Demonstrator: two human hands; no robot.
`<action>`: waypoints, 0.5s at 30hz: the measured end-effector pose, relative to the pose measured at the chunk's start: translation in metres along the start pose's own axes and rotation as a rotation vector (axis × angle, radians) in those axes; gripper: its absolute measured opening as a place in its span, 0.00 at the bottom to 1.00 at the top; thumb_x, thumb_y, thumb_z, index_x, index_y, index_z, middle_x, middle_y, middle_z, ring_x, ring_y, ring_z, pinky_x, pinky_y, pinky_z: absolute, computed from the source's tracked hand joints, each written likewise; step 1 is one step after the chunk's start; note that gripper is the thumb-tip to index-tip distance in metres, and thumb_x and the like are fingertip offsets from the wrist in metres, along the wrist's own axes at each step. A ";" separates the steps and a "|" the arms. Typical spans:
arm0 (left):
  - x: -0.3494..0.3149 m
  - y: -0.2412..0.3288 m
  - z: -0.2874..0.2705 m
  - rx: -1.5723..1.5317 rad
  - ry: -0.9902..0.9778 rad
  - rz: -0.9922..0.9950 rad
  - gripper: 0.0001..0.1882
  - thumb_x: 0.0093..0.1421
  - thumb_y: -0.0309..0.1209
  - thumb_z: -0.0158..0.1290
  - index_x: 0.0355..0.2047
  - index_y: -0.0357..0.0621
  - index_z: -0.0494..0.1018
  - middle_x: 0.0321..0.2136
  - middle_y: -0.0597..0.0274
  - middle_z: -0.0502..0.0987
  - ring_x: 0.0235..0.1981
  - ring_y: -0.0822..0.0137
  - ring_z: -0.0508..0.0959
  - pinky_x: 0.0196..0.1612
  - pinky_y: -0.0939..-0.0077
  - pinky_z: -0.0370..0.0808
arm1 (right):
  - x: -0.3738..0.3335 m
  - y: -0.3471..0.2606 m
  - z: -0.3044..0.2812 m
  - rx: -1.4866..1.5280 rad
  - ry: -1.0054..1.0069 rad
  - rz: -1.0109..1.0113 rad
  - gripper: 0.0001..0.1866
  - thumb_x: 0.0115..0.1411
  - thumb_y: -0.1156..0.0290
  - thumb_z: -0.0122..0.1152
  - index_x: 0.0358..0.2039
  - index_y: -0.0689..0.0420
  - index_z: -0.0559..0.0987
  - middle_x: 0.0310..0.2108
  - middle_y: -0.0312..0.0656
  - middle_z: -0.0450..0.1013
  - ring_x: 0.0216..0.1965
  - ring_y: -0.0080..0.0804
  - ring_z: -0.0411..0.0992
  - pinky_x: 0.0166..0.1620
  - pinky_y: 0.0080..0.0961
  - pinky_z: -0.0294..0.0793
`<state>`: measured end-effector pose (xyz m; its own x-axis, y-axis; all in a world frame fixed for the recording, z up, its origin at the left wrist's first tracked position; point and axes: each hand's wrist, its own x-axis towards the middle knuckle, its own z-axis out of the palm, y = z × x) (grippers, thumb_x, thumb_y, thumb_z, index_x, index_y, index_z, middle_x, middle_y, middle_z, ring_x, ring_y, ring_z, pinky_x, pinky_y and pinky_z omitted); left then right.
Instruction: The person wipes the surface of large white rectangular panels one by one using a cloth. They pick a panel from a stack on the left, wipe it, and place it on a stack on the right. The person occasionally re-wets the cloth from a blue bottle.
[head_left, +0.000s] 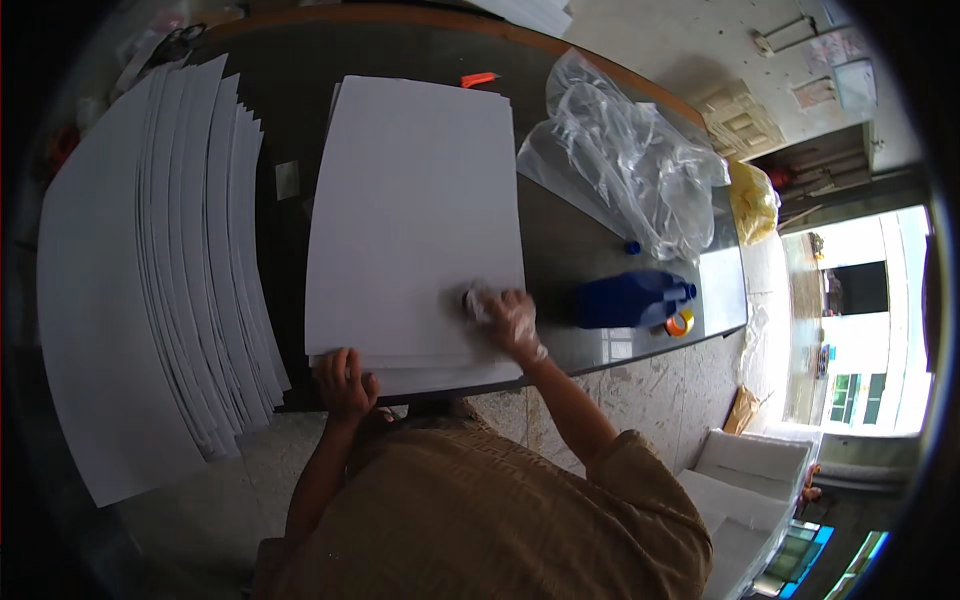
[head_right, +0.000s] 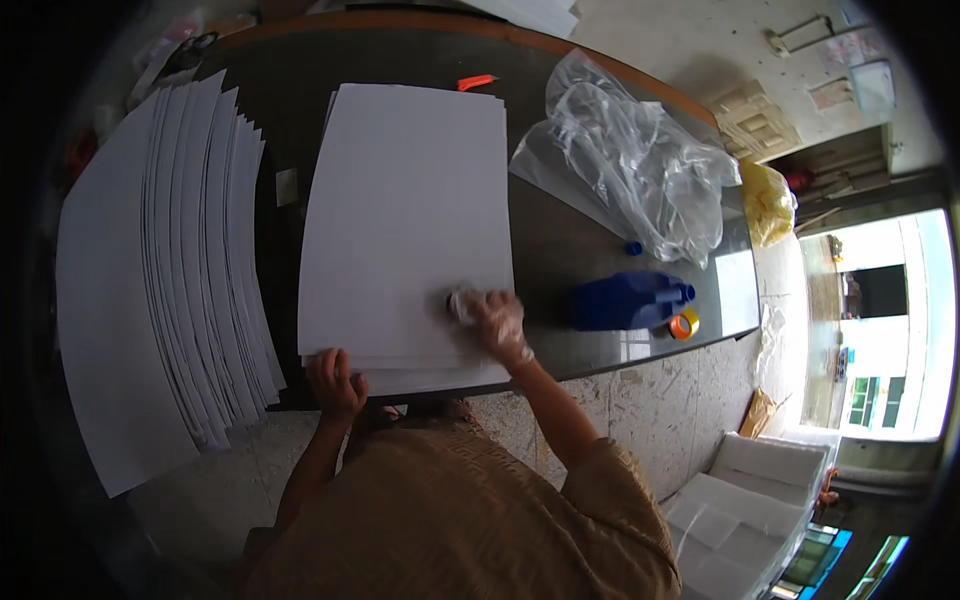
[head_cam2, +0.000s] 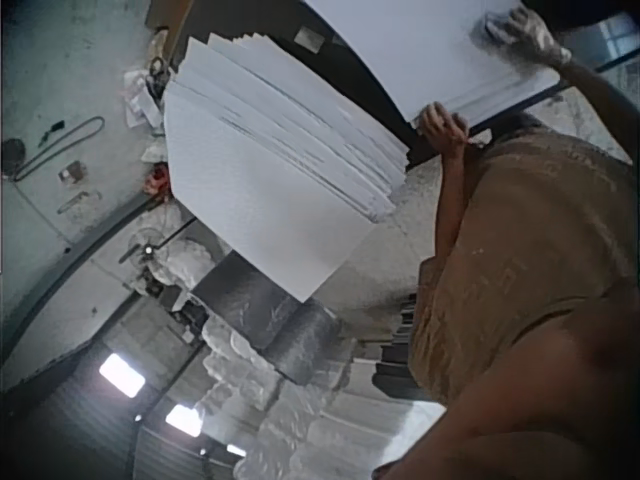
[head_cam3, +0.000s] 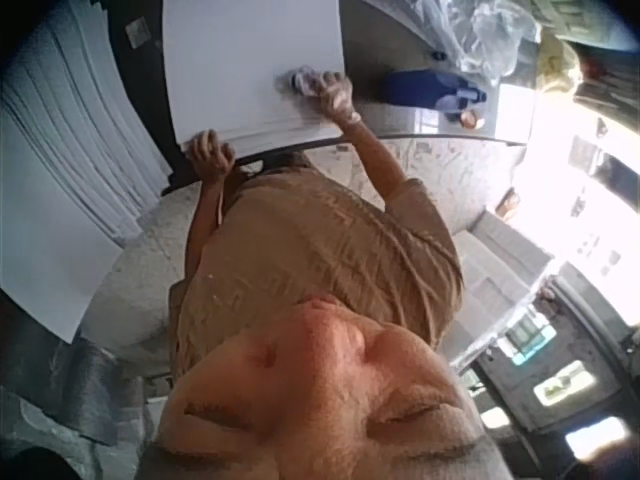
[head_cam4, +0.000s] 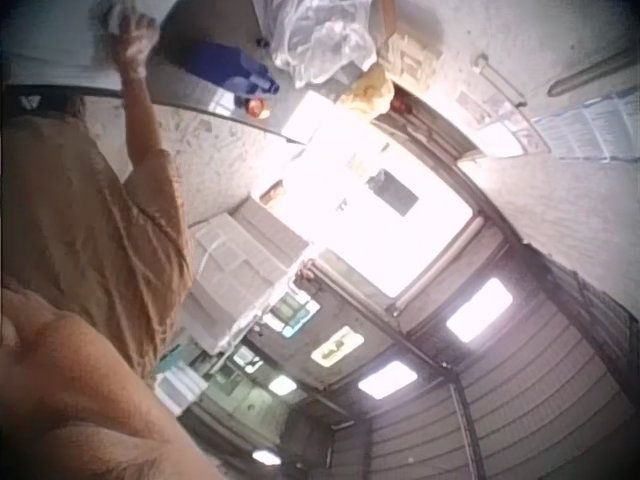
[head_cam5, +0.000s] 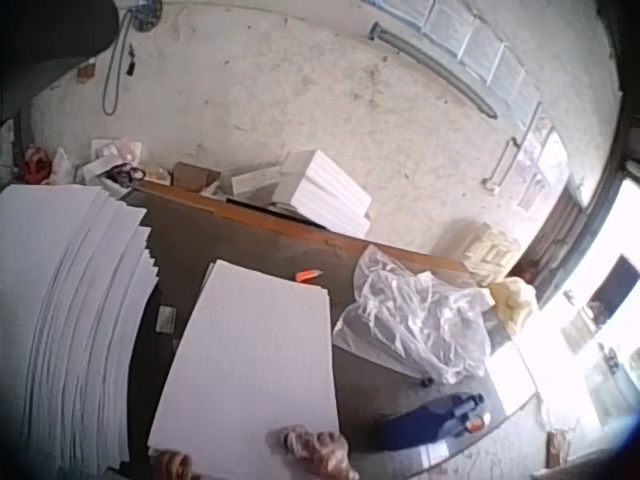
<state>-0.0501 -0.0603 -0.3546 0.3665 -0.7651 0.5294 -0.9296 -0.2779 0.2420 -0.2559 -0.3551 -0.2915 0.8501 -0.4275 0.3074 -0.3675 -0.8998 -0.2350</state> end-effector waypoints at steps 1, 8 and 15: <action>0.004 0.002 -0.002 -0.009 0.007 0.013 0.28 0.65 0.44 0.44 0.56 0.35 0.65 0.53 0.46 0.65 0.51 0.45 0.69 0.54 0.45 0.67 | -0.031 -0.012 -0.003 -0.030 -0.034 -0.004 0.28 0.44 0.63 0.69 0.48 0.53 0.77 0.31 0.44 0.70 0.33 0.46 0.69 0.37 0.45 0.67; 0.016 0.012 -0.040 -0.169 -0.055 -0.166 0.27 0.62 0.37 0.52 0.56 0.33 0.65 0.54 0.44 0.64 0.53 0.42 0.66 0.55 0.45 0.64 | -0.125 -0.038 -0.017 -0.058 0.030 0.202 0.29 0.43 0.67 0.72 0.49 0.55 0.75 0.36 0.51 0.73 0.39 0.54 0.71 0.41 0.49 0.69; 0.046 -0.016 -0.032 -0.193 -0.096 -0.664 0.27 0.58 0.38 0.56 0.52 0.29 0.69 0.47 0.38 0.72 0.50 0.40 0.71 0.54 0.53 0.68 | -0.043 -0.003 -0.020 0.063 0.183 0.371 0.23 0.55 0.65 0.67 0.50 0.54 0.75 0.38 0.54 0.74 0.43 0.56 0.71 0.44 0.48 0.70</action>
<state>-0.0175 -0.0723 -0.3082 0.8418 -0.5194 0.1471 -0.4831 -0.6033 0.6345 -0.2983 -0.3356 -0.2859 0.5810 -0.7352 0.3490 -0.6077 -0.6772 -0.4149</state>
